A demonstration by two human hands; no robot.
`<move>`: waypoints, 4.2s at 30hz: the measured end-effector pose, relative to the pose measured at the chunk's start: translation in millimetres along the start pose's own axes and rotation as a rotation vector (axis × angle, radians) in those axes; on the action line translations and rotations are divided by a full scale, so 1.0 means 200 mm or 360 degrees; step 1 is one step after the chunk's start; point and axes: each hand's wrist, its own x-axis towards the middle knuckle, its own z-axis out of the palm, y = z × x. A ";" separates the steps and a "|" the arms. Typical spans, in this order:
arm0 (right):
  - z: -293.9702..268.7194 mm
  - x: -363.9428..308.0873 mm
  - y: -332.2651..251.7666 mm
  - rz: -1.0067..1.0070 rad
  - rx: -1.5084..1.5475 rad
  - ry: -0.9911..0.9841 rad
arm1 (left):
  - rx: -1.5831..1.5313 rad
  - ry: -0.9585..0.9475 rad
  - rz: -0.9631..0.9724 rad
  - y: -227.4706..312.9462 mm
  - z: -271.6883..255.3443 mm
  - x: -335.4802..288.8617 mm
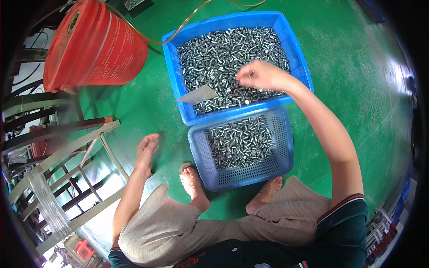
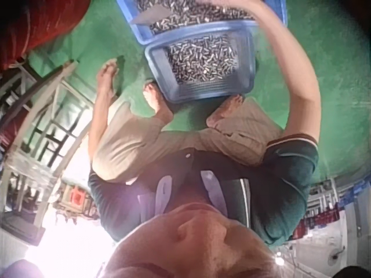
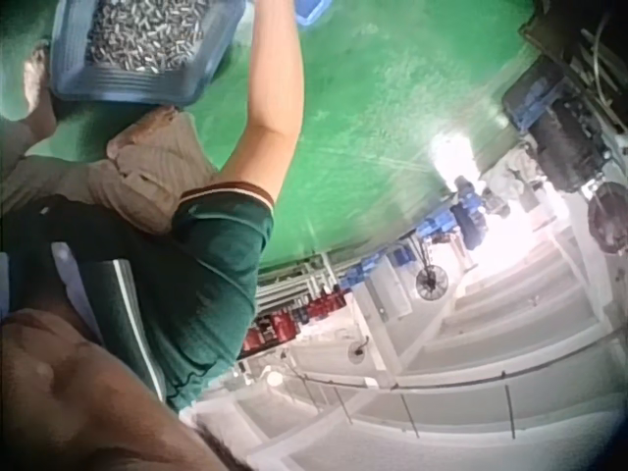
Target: The person sorts small metal parts by hand, transferring them from a large blue bin into a small blue basket, then dumping the basket's contents into a machine hopper.
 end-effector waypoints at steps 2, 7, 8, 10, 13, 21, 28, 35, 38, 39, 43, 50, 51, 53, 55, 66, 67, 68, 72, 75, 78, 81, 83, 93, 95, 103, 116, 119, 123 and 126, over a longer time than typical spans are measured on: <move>-0.10 0.21 0.16 0.0097 -0.0297 0.0330 | -0.0006 -0.0041 0.0026 0.07 0.01 0.01; -0.15 0.48 0.20 0.0592 -0.0674 0.0706 | -0.0046 -0.0006 0.0033 0.07 0.00 -0.03; -0.17 0.51 0.20 0.0679 -0.0654 0.0731 | -0.0061 -0.0002 -0.0005 0.08 0.00 -0.05; -0.20 0.55 0.23 0.0834 -0.0577 0.0712 | -0.0091 0.0003 -0.0052 0.07 -0.02 -0.05; -0.21 0.56 0.29 0.0767 -0.0663 0.0682 | -0.0095 -0.0010 -0.0078 0.05 -0.03 -0.05; -0.10 0.40 0.30 0.0676 -0.0673 0.0322 | -0.0123 0.0027 -0.0083 0.09 -0.01 0.00; 0.06 0.24 0.33 0.0451 -0.0516 0.0131 | -0.0052 -0.0025 -0.0059 0.10 0.03 -0.03; 0.23 0.17 0.38 0.0132 0.0125 0.0352 | -0.0047 -0.0053 -0.0031 0.07 0.02 -0.05; 0.08 0.05 0.22 0.0398 0.0774 -0.0021 | -0.0031 -0.0068 0.0009 0.08 0.03 -0.03; 0.08 0.00 0.20 0.0395 0.0790 -0.0123 | -0.0032 -0.0066 -0.0034 0.06 0.03 -0.03; 0.18 -0.15 -0.01 0.0224 0.0627 -0.0626 | -0.0016 0.0008 -0.0030 0.01 -0.05 0.00; 0.19 -0.25 -0.19 -0.0449 -0.0262 -0.0367 | -0.0039 -0.0021 0.0056 0.02 -0.06 0.04; 0.14 -0.13 -0.18 -0.0317 -0.0181 -0.0260 | -0.0032 0.0000 0.0065 0.03 -0.07 0.05; 0.00 0.07 -0.14 -0.0039 -0.0326 -0.0039 | -0.0030 0.0007 0.0057 0.05 -0.06 0.06; -0.01 0.28 0.08 -0.0183 -0.0619 0.0250 | -0.0025 -0.0036 0.0067 0.06 -0.03 0.03; 0.13 0.44 0.07 0.0124 -0.1049 -0.0118 | -0.0098 0.0000 0.0011 0.09 -0.01 0.00; 0.13 0.42 0.09 0.0130 -0.0956 -0.0142 | -0.0114 -0.0005 0.0001 0.09 -0.01 0.00; 0.13 0.40 0.11 0.0137 -0.0920 -0.0131 | -0.0115 -0.0006 0.0000 0.10 -0.01 0.00; 0.15 0.33 0.14 0.0224 -0.0744 -0.0190 | -0.0100 0.0040 -0.0003 0.10 -0.04 0.01; 0.18 0.29 0.14 0.0001 -0.0865 -0.0293 | -0.0099 0.0049 -0.0018 0.07 -0.06 -0.01; 0.18 0.29 0.18 -0.0047 -0.0692 -0.0280 | -0.0094 0.0039 -0.0028 0.04 -0.07 -0.02; 0.20 0.28 0.27 -0.0038 -0.0357 -0.0212 | -0.0093 0.0027 -0.0028 0.03 -0.07 -0.02; 0.18 0.31 0.32 0.0175 0.0224 -0.0367 | -0.0088 0.0022 -0.0032 0.02 -0.07 -0.01; 0.20 -0.14 -0.15 0.0199 0.0511 -0.0762 | -0.0102 0.0008 -0.0028 -0.05 -0.09 0.06; 0.33 -0.24 -0.08 -0.0189 0.0336 -0.0846 | -0.0081 -0.0025 0.0002 -0.04 -0.07 0.07; -0.02 -0.05 0.20 0.0212 -0.0182 0.0215 | -0.0058 -0.0037 0.0022 0.01 -0.02 0.06; 0.21 0.08 0.26 0.0844 -0.0664 -0.0095 | -0.0022 -0.0028 0.0014 0.06 0.02 -0.01; 0.18 0.05 0.28 0.0743 -0.0528 -0.0259 | -0.0011 -0.0064 0.0011 0.05 0.02 0.01; 0.16 0.07 0.31 0.0591 -0.0552 -0.0138 | 0.0033 -0.0069 0.0043 0.05 0.01 0.04; 0.16 0.12 0.35 0.0463 -0.0465 -0.0196 | 0.0029 -0.0071 0.0049 0.03 0.00 0.05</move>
